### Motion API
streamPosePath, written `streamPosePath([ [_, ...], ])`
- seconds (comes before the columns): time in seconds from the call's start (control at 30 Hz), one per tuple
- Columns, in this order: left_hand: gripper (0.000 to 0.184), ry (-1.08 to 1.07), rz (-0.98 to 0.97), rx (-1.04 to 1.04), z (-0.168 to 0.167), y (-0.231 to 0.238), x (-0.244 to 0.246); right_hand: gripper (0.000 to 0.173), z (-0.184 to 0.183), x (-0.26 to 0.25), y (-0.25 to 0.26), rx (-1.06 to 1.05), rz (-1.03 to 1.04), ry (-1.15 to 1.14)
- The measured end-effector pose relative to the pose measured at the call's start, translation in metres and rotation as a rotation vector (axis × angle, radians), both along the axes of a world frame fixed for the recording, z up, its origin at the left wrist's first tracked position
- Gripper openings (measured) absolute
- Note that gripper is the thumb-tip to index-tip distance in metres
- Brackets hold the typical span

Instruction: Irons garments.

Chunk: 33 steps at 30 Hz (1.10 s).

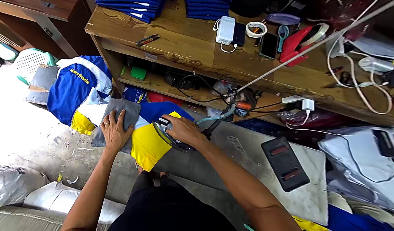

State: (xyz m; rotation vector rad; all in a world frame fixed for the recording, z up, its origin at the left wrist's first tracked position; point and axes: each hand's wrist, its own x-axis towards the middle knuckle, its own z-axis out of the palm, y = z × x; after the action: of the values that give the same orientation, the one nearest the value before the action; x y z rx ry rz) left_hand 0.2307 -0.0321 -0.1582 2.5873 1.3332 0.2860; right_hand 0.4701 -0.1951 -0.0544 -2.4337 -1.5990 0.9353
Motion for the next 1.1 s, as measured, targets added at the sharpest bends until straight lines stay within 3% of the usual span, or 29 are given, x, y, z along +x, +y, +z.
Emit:
streamPosePath([
  [0.07,0.054,-0.101,-0.017,0.017,0.001,0.01,-0.001,0.055,0.001,0.002,-0.007,-0.029,0.029,-0.006],
  [0.13,0.042,-0.192,-0.024,0.001,0.007,0.018,0.0,0.055,0.001,0.009,-0.02,-0.025,-0.072,0.003],
  [0.23,0.038,-0.285,-0.049,-0.038,0.017,0.009,0.017,0.059,-0.004,0.027,-0.044,-0.013,-0.292,-0.005],
  [0.33,0.035,-0.311,-0.212,-0.138,0.023,-0.029,0.061,0.061,-0.007,0.04,-0.075,-0.05,-0.371,-0.016],
  [0.43,0.04,-0.169,-0.393,-0.249,0.017,-0.084,0.12,0.061,-0.006,0.05,-0.11,-0.09,-0.418,-0.018],
  [0.57,0.052,-0.028,-0.502,-0.091,0.002,-0.139,0.153,0.066,0.0,0.082,-0.168,-0.094,-0.491,0.031],
  [0.77,0.05,-0.095,-0.525,0.022,-0.008,-0.141,0.152,0.058,0.024,0.167,-0.271,-0.124,-0.768,0.029],
  [1.0,0.054,-0.087,-0.514,0.102,-0.013,-0.14,0.15,0.058,0.007,0.267,-0.382,0.029,-0.937,-0.08],
  [1.1,0.056,-0.08,-0.505,0.115,-0.013,-0.139,0.15,0.058,-0.007,0.282,-0.409,0.023,-0.975,-0.061],
])
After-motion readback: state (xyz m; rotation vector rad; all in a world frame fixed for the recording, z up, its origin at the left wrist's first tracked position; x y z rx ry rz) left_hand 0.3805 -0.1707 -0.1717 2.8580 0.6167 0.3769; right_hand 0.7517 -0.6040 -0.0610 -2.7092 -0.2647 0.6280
